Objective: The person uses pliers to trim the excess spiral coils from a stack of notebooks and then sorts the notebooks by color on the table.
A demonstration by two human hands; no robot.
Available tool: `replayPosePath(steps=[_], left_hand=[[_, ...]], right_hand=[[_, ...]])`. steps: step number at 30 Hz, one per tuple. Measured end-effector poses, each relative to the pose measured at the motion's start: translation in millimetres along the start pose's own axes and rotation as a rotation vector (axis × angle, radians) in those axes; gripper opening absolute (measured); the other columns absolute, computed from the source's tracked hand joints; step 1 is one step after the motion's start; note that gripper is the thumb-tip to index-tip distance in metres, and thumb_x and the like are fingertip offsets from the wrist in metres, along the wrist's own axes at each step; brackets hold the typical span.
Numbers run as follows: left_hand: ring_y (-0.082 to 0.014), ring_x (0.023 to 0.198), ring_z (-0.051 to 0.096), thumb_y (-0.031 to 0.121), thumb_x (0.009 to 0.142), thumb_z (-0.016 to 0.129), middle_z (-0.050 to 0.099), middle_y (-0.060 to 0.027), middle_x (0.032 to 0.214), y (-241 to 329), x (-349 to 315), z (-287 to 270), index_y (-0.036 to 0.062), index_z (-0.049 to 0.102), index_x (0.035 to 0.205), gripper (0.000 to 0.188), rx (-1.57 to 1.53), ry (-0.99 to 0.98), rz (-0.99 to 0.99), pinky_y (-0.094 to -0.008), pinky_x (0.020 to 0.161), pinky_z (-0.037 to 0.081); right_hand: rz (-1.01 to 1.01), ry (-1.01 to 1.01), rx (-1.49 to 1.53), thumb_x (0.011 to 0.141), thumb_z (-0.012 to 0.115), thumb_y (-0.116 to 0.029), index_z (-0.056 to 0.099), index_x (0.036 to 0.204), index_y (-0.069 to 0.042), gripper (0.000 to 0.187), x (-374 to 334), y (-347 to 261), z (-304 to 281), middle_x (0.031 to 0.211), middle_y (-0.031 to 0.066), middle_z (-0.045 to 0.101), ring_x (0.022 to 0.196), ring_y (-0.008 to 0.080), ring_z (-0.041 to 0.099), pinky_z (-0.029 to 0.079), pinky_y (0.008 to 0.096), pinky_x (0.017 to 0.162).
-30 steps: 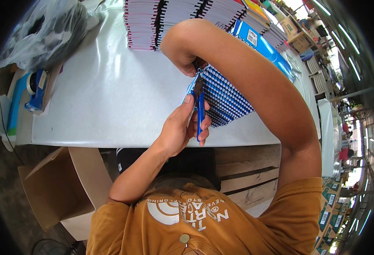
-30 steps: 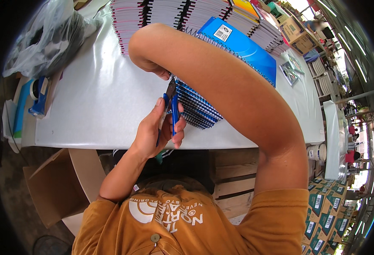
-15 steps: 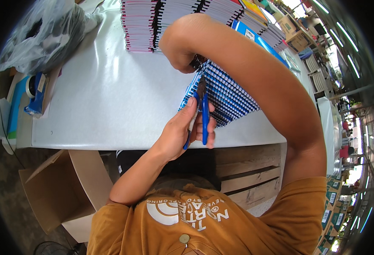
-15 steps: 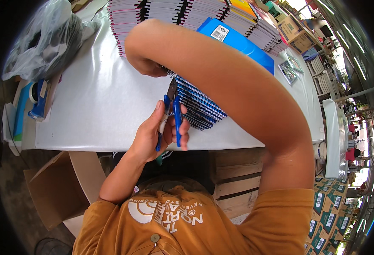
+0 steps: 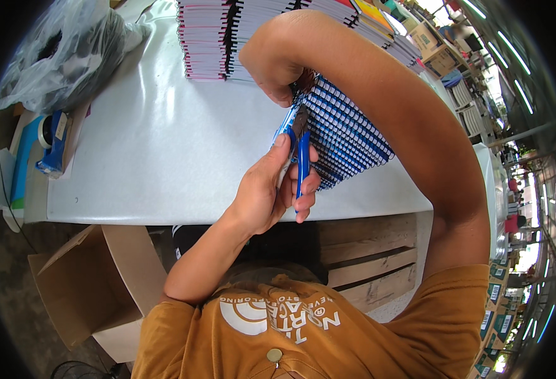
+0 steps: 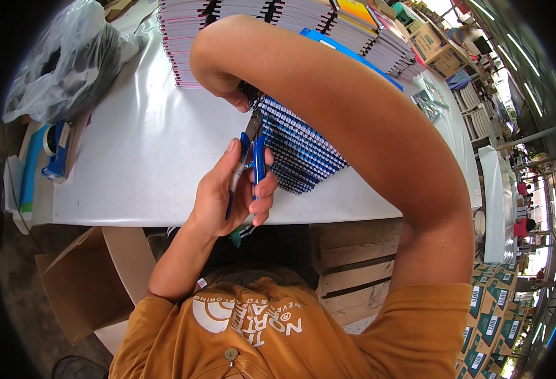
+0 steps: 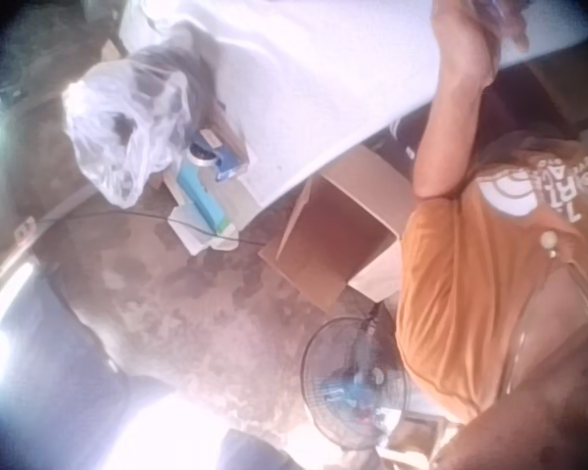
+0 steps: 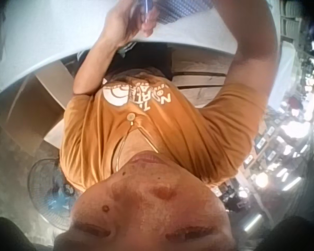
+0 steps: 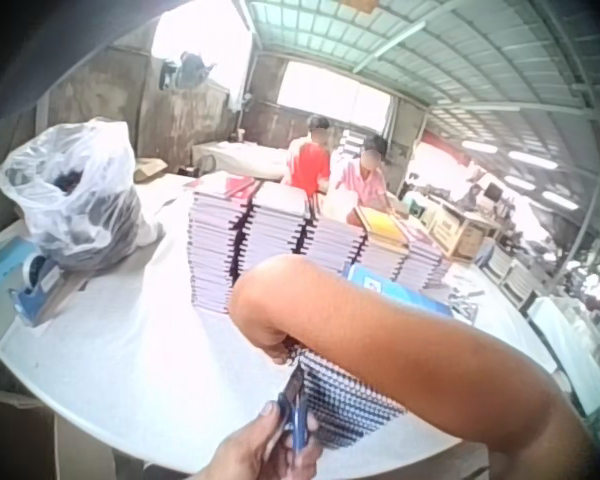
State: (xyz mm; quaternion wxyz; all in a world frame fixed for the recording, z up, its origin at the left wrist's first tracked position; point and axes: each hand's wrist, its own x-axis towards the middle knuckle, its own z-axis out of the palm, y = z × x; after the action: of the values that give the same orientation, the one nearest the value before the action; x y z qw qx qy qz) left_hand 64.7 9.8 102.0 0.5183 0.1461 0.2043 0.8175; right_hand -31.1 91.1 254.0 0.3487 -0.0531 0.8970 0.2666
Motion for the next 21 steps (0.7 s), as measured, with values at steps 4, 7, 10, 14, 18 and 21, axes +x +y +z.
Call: replayPosePath(steps=[4, 7, 10, 14, 18, 21], left_hand=[[-0.0269, 0.076, 0.060, 0.053, 0.096, 0.024, 0.057, -0.0138, 0.086, -6, -2, 3, 0.0063, 0.045, 0.115, 0.055, 0.057, 0.040, -0.016, -0.0392, 0.067, 0.052], [-0.0344, 0.094, 0.061, 0.052, 0.096, 0.023, 0.060, -0.0193, 0.099, -7, 4, 3, 0.0044, 0.044, 0.119, 0.057, 0.097, 0.049, -0.030, -0.0452, 0.082, 0.050], [-0.0343, 0.094, 0.062, 0.052, 0.096, 0.023, 0.060, -0.0189, 0.097, -1, 3, 2, 0.0041, 0.044, 0.119, 0.057, 0.099, 0.108, 0.008, -0.0452, 0.081, 0.051], [-0.0283, 0.077, 0.062, 0.052, 0.096, 0.024, 0.057, -0.0136, 0.085, 1, 6, -10, 0.0046, 0.045, 0.115, 0.056, 0.047, -0.031, -0.008, -0.0408, 0.070, 0.055], [-0.0237, 0.065, 0.057, 0.054, 0.095, 0.025, 0.053, -0.0096, 0.078, -1, 7, -5, 0.0053, 0.045, 0.112, 0.055, 0.129, 0.067, -0.010, -0.0381, 0.062, 0.055], [-0.0252, 0.068, 0.059, 0.054, 0.095, 0.025, 0.054, -0.0108, 0.081, -1, 4, -22, 0.0053, 0.045, 0.113, 0.056, 0.033, -0.091, -0.010, -0.0385, 0.064, 0.055]], right_hand=[[0.010, -0.025, 0.034, 0.075, 0.071, -0.017, 0.069, 0.100, -0.004, 0.029, 3, 6, 3, 0.103, 0.0132, 0.067, 0.089, 0.0287, 0.065, 0.050, 0.0413, 0.076], [0.038, -0.044, 0.065, 0.076, 0.070, -0.017, 0.069, 0.102, -0.004, 0.029, 1, 11, 6, 0.103, 0.0130, 0.067, 0.091, 0.0285, 0.065, 0.049, 0.0412, 0.077], [0.013, -0.017, 0.035, 0.077, 0.069, -0.017, 0.068, 0.104, -0.004, 0.030, -3, 1, 0, 0.105, 0.0131, 0.066, 0.092, 0.0284, 0.064, 0.049, 0.0413, 0.078], [0.002, 0.021, 0.009, 0.076, 0.070, -0.017, 0.068, 0.106, -0.006, 0.032, -8, 1, 2, 0.107, 0.0132, 0.065, 0.093, 0.0282, 0.064, 0.049, 0.0417, 0.079], [-0.030, 0.003, 0.000, 0.075, 0.071, -0.018, 0.068, 0.106, -0.006, 0.033, -1, 5, 5, 0.107, 0.0131, 0.065, 0.094, 0.0281, 0.064, 0.049, 0.0415, 0.079], [-0.050, 0.013, 0.036, 0.075, 0.071, -0.017, 0.068, 0.105, -0.007, 0.032, -1, 5, 5, 0.107, 0.0129, 0.065, 0.094, 0.0282, 0.064, 0.049, 0.0415, 0.079]])
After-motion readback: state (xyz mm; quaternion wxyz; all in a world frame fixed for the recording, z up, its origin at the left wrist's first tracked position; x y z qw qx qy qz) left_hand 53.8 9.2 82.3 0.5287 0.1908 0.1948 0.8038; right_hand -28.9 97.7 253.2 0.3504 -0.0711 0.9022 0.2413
